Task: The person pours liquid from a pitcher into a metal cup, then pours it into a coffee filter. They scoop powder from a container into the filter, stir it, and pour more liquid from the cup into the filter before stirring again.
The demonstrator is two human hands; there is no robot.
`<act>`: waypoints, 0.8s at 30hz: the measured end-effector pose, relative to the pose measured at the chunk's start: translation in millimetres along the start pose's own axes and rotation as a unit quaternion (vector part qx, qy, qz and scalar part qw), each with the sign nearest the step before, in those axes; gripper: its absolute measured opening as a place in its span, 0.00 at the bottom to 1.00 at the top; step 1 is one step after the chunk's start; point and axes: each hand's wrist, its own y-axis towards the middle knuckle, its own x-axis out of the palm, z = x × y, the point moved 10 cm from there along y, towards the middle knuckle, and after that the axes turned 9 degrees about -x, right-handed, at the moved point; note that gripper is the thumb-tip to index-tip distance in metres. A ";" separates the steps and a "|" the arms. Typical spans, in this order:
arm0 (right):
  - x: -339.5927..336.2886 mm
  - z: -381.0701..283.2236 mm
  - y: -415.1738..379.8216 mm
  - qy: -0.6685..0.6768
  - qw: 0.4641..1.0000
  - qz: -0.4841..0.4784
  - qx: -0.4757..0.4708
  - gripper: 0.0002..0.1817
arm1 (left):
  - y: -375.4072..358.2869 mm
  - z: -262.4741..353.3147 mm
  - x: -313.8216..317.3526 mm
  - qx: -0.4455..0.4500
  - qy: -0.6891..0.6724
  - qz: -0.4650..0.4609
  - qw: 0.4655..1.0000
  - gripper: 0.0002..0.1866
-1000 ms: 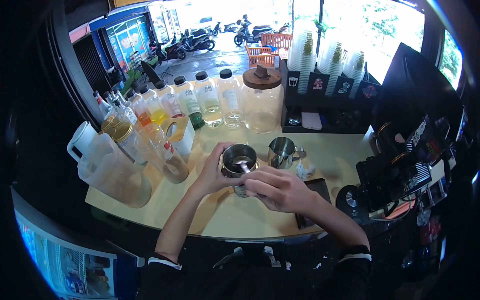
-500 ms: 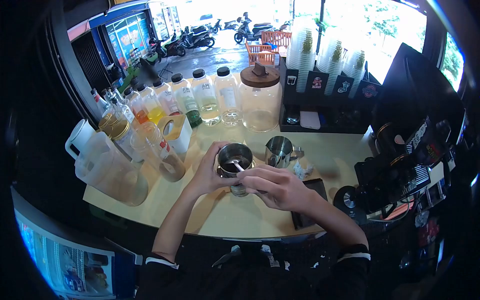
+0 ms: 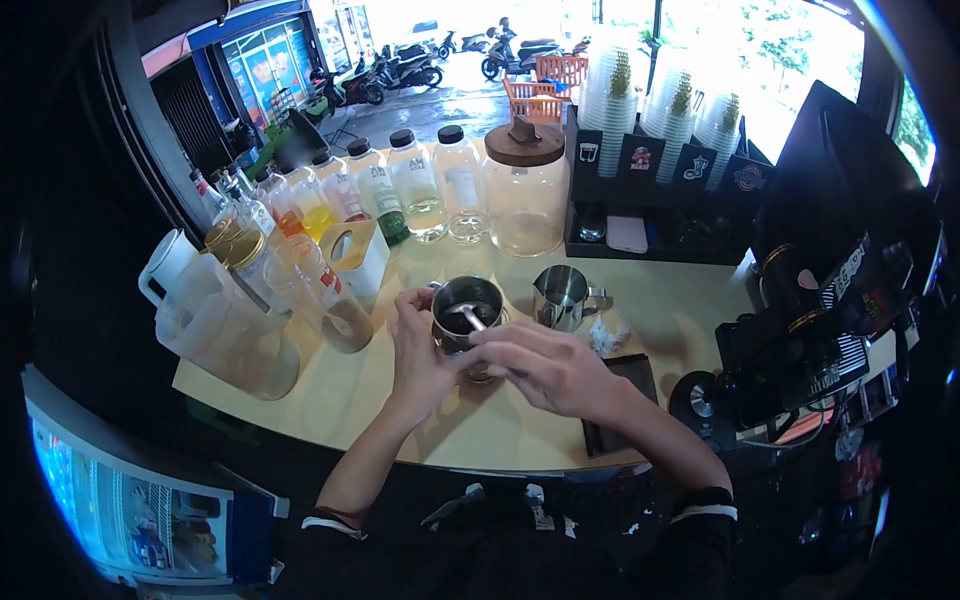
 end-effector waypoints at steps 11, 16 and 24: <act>-1.2 0.6 -0.1 0.046 0.999 0.005 -0.002 0.11 | 12.6 -19.8 12.8 0.049 -0.170 -0.123 0.977 0.51; 1.3 7.8 0.4 0.037 0.999 -0.006 0.002 0.11 | 13.6 -16.9 16.5 -0.023 -0.143 -0.089 0.985 0.52; -3.7 16.7 -0.8 0.049 0.999 -0.009 0.019 0.11 | 27.7 -31.2 23.5 0.005 -0.236 -0.217 0.947 0.54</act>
